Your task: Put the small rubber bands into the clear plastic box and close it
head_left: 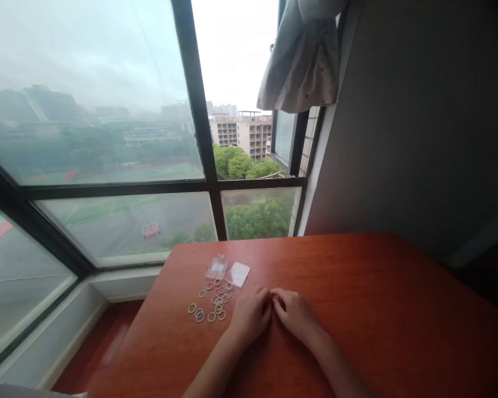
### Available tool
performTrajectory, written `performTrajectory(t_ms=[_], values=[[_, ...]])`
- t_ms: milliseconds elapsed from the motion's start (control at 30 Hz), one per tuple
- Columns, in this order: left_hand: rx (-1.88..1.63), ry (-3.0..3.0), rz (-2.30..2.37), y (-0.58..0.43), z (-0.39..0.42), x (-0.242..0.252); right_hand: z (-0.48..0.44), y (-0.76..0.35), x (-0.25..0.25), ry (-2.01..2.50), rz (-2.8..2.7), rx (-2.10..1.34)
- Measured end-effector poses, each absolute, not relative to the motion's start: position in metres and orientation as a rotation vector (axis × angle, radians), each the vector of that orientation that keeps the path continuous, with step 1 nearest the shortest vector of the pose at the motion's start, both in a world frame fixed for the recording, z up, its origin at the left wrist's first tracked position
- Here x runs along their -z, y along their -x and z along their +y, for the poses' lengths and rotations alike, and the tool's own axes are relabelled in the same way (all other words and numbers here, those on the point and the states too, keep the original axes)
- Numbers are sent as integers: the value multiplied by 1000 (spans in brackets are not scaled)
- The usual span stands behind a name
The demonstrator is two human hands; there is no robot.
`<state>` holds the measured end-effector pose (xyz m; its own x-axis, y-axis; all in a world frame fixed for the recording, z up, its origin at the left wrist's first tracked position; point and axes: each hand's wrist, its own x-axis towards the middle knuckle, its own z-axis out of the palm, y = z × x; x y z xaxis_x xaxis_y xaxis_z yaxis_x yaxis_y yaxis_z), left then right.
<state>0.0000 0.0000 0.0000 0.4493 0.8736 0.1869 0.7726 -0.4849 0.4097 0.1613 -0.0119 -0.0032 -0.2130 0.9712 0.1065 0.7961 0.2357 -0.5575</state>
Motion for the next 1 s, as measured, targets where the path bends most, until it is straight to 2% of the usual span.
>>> performTrajectory(t_ms=[1000], values=[[-544, -2409, 1414, 1, 1, -2, -12, -161, 0, 1637, -2089, -561]])
